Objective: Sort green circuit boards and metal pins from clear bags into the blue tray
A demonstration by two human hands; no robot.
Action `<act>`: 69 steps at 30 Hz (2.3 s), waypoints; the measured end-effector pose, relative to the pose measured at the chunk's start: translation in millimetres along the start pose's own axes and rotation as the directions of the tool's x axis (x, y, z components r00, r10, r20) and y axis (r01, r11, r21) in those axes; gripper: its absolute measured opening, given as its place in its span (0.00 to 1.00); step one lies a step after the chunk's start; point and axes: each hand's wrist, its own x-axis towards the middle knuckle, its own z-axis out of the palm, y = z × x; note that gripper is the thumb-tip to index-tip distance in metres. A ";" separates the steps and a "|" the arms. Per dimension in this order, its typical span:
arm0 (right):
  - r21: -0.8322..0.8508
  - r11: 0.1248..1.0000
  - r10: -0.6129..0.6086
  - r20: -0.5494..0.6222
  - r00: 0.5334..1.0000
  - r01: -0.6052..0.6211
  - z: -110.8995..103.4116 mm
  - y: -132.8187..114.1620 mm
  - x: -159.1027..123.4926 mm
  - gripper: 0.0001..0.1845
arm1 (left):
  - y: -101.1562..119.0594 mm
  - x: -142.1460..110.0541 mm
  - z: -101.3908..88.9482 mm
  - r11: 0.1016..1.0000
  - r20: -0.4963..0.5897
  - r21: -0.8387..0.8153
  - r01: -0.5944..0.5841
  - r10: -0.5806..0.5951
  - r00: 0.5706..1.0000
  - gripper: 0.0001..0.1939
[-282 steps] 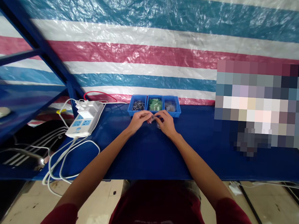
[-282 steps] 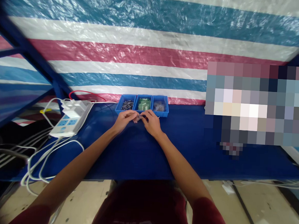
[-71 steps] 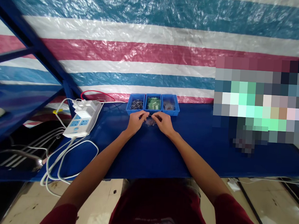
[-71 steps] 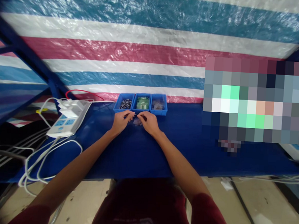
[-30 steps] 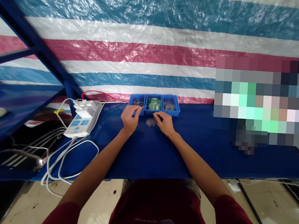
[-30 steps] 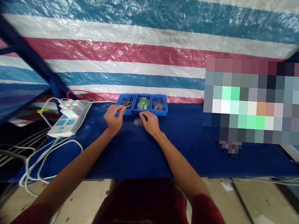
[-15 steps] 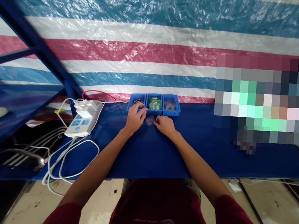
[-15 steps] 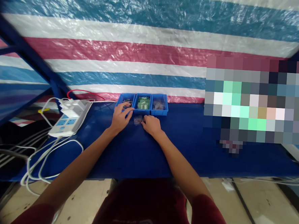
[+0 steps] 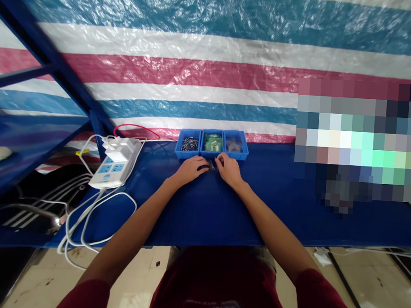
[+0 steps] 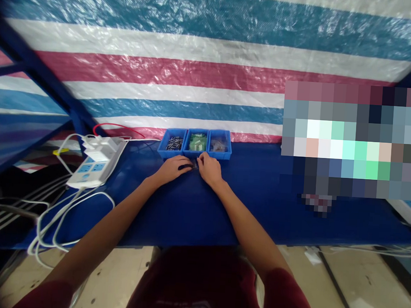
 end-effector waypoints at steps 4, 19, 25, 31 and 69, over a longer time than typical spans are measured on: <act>0.277 0.960 -0.017 -0.108 0.994 0.047 -0.3 3.0 2.4 0.10 | 6.5 1.1 -3.0 0.991 -0.207 -0.090 0.095 -0.112 0.972 0.15; 0.746 0.665 0.048 0.019 0.999 -0.046 0.1 -5.6 -2.9 0.21 | 21.1 3.1 -17.8 0.992 -0.492 -0.109 0.059 -0.106 0.864 0.16; 0.437 0.894 -0.063 -0.089 0.994 0.096 1.7 -2.6 -3.6 0.14 | -9.8 -1.3 -33.4 0.885 -0.716 0.192 0.423 -0.168 0.677 0.13; 0.082 0.979 -0.188 -0.014 0.982 0.189 8.0 1.3 -4.0 0.08 | -17.8 0.1 -30.4 0.912 -0.510 0.254 0.323 -0.157 0.846 0.13; 0.449 0.864 -0.179 -0.152 0.972 0.229 3.6 0.8 -1.0 0.09 | 20.4 4.5 -19.9 0.864 -0.188 -0.472 0.178 -0.295 0.937 0.14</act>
